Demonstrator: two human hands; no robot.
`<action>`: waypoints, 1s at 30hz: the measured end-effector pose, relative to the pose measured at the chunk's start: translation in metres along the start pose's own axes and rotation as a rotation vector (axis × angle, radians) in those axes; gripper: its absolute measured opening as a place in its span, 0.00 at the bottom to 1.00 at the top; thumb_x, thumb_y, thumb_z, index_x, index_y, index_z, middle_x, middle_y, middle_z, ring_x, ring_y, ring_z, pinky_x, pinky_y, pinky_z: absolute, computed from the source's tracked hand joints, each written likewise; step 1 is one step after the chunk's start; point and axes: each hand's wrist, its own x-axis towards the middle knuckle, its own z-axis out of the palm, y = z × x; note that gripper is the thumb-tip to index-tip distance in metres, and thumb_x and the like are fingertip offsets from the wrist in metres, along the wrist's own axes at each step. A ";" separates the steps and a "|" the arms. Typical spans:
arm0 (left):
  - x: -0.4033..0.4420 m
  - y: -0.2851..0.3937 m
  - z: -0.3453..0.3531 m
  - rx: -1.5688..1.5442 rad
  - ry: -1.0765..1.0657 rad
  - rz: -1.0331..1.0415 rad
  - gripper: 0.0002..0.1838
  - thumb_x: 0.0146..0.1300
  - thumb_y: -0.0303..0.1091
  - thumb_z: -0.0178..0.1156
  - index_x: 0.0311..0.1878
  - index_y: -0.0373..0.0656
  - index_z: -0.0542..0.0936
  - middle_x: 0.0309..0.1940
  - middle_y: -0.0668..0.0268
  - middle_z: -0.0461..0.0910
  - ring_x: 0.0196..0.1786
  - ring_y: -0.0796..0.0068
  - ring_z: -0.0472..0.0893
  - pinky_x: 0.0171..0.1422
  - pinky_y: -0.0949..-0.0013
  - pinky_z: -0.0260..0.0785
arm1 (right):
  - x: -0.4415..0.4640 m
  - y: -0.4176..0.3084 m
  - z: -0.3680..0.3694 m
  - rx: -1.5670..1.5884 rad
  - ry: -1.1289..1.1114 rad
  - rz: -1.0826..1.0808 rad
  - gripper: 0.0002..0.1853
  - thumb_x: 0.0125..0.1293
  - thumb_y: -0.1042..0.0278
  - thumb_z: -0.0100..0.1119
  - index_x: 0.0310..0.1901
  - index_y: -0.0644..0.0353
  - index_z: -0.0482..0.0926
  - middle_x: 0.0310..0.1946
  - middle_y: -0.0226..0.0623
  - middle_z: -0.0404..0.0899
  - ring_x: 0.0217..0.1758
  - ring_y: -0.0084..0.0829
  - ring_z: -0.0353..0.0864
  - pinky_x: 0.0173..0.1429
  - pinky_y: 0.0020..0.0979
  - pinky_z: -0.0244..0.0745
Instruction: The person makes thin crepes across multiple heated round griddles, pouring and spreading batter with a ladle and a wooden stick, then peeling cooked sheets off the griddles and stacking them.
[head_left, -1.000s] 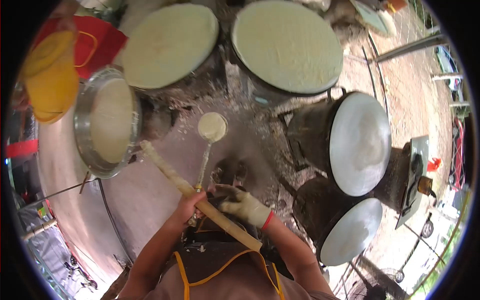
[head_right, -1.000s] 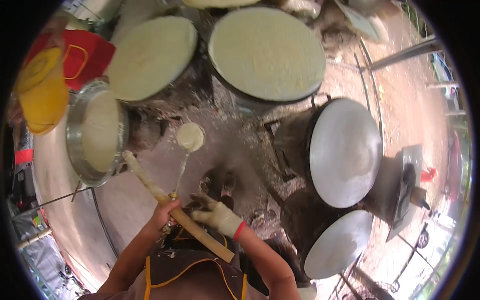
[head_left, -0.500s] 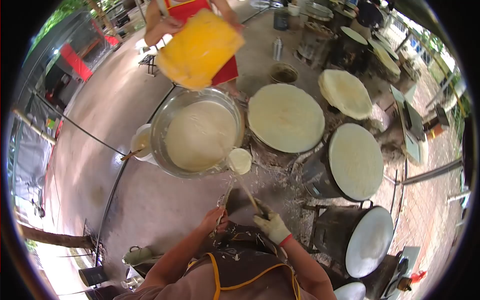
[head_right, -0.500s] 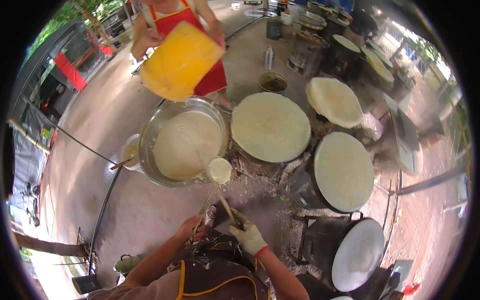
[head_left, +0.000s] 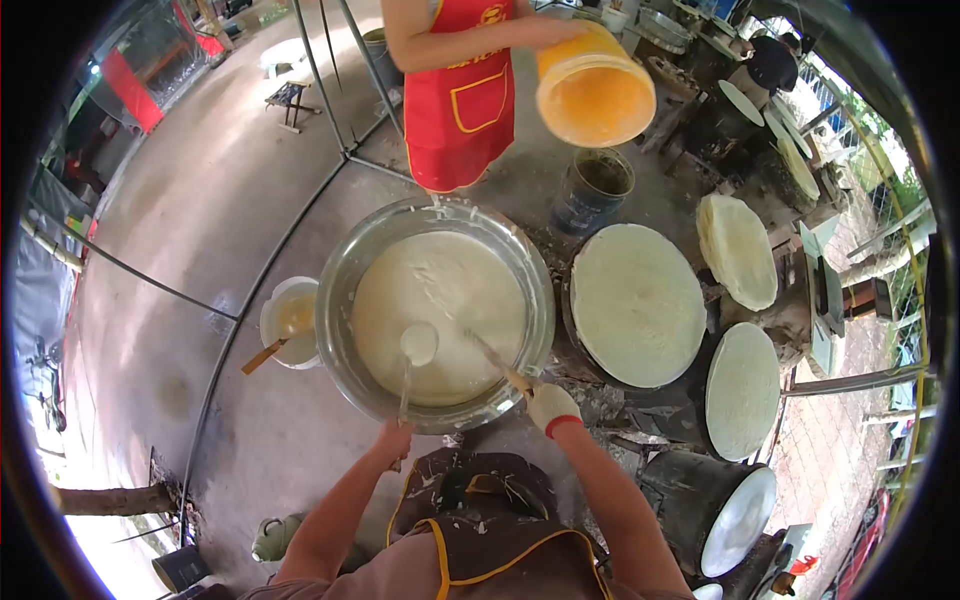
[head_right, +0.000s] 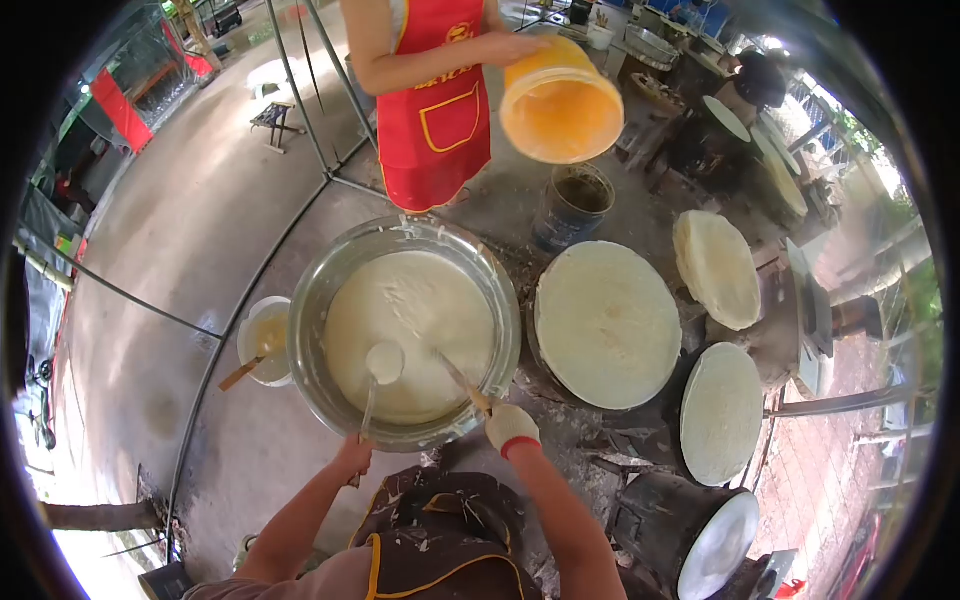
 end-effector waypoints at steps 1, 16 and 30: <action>0.020 -0.004 -0.004 0.199 0.125 0.154 0.10 0.61 0.34 0.52 0.37 0.36 0.69 0.21 0.60 0.73 0.17 0.70 0.72 0.18 0.64 0.64 | 0.022 0.000 0.007 -0.112 -0.079 -0.057 0.18 0.63 0.59 0.47 0.51 0.58 0.74 0.28 0.49 0.81 0.31 0.48 0.81 0.36 0.46 0.75; -0.032 0.170 -0.013 -0.879 -0.644 0.089 0.20 0.68 0.40 0.48 0.19 0.52 0.58 0.12 0.77 0.53 0.11 0.88 0.52 0.13 0.79 0.43 | 0.007 -0.113 -0.049 1.590 -0.299 0.232 0.20 0.66 0.55 0.51 0.56 0.55 0.67 0.19 0.30 0.69 0.11 0.20 0.61 0.13 0.21 0.54; -0.179 0.289 -0.030 -0.315 -0.366 0.589 0.08 0.66 0.35 0.50 0.33 0.46 0.63 0.15 0.74 0.57 0.11 0.85 0.57 0.12 0.77 0.49 | -0.096 -0.128 -0.183 1.692 0.021 -0.266 0.22 0.68 0.58 0.49 0.60 0.59 0.64 0.19 0.32 0.70 0.14 0.19 0.63 0.15 0.19 0.56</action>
